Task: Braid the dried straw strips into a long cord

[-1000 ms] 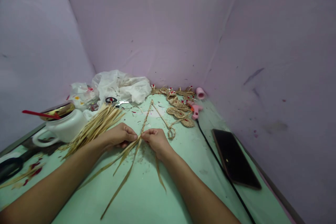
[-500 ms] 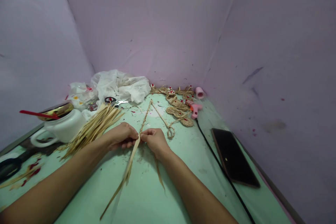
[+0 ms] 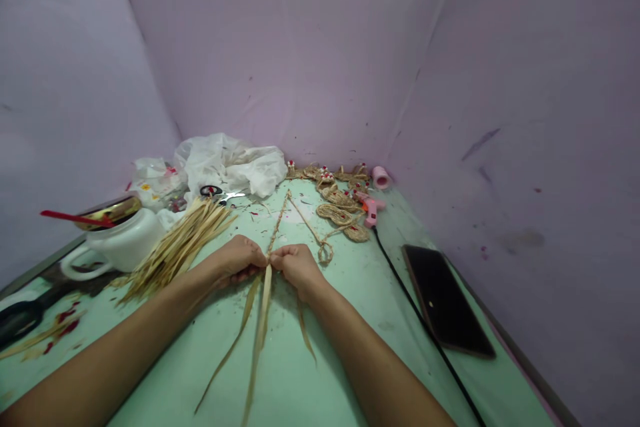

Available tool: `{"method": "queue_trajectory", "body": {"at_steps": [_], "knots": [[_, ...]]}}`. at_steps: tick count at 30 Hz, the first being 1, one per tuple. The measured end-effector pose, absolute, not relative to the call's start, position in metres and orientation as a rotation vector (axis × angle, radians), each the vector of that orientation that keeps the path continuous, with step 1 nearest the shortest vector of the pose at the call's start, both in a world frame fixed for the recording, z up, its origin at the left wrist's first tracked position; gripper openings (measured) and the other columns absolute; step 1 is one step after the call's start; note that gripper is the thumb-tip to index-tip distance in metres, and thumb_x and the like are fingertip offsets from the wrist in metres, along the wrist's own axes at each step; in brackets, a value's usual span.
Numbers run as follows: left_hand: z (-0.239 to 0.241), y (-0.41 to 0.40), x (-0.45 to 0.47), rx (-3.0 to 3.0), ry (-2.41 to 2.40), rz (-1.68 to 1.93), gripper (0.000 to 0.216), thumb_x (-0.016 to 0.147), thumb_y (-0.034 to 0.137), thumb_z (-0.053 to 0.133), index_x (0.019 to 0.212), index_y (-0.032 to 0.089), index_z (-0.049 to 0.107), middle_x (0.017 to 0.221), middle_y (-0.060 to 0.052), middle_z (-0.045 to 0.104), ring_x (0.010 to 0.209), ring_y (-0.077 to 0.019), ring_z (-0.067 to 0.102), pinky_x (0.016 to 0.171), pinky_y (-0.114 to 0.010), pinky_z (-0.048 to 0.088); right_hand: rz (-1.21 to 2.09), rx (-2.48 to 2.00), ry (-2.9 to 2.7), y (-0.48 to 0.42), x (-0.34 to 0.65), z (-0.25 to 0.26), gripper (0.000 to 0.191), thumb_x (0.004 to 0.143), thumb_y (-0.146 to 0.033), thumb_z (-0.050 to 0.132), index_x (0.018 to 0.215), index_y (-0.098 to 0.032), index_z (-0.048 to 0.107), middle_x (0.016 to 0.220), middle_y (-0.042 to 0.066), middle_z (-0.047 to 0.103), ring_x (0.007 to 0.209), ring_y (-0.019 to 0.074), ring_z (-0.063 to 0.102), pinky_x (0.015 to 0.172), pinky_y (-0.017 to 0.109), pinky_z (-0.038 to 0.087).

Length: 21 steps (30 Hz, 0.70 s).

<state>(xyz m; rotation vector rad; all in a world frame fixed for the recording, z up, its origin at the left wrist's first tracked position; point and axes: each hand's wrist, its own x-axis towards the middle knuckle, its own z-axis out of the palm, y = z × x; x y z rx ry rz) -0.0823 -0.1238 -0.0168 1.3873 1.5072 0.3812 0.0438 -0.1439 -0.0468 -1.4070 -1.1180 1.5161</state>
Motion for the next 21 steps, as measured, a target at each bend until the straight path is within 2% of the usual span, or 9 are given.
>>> {"method": "queue_trajectory", "body": {"at_steps": [5,9,11,14,17,21], "knots": [[-0.018,-0.125,-0.084,1.383,1.509,0.412,0.007,0.051,0.016,0.054,0.051,0.014,0.048,0.031,0.006,0.036,0.028,-0.0052,0.029,0.030,-0.018,0.014,1.524,-1.404,-1.107,-0.142,0.045,-0.049,0.009,0.060,-0.020,0.057,0.055,-0.012,0.056,0.037,-0.005,0.043,0.033,0.0027,0.024,0.036,0.020,0.012],[-0.016,-0.123,-0.091,1.184,1.329,0.467,0.019,0.051,0.010,0.054,0.069,0.015,0.050,0.051,0.001,0.058,0.030,-0.0042,0.036,0.029,-0.015,0.016,1.586,-1.351,-1.108,-0.144,0.046,-0.046,0.012,0.059,-0.022,0.059,0.055,-0.011,0.057,0.045,-0.002,0.052,0.035,0.0026,0.030,0.037,0.019,0.016],[-0.017,-0.120,-0.096,1.071,1.233,0.424,0.025,0.051,0.007,0.054,0.075,0.013,0.053,0.061,-0.003,0.063,0.031,-0.0028,0.037,0.029,-0.014,0.018,1.597,-1.329,-1.093,-0.145,0.046,-0.045,0.012,0.059,-0.022,0.059,0.055,-0.011,0.057,0.049,0.000,0.056,0.037,0.0035,0.035,0.038,0.019,0.021],[-0.021,-0.116,-0.099,0.966,1.106,0.335,0.018,0.056,0.008,0.053,0.073,0.008,0.058,0.064,-0.006,0.063,0.036,-0.0022,0.043,0.031,-0.012,0.026,1.625,-1.288,-1.081,-0.146,0.045,-0.043,0.011,0.059,-0.022,0.059,0.055,-0.011,0.057,0.049,0.001,0.057,0.041,0.0058,0.042,0.042,0.019,0.027],[-0.026,-0.116,-0.099,0.909,1.086,0.292,0.009,0.061,0.011,0.051,0.064,0.006,0.059,0.054,-0.004,0.058,0.040,-0.0044,0.048,0.035,-0.013,0.035,1.650,-1.283,-1.112,-0.146,0.046,-0.043,0.011,0.061,-0.022,0.058,0.056,-0.012,0.057,0.048,0.000,0.056,0.039,0.0054,0.041,0.041,0.019,0.026],[-0.027,-0.118,-0.095,1.020,1.181,0.342,0.008,0.059,0.009,0.050,0.058,0.008,0.057,0.041,0.001,0.048,0.034,-0.0048,0.041,0.031,-0.014,0.029,1.614,-1.288,-1.217,-0.144,0.050,-0.044,0.013,0.062,-0.021,0.057,0.052,-0.012,0.056,0.041,-0.004,0.049,0.035,0.0029,0.029,0.039,0.019,0.019]]}}
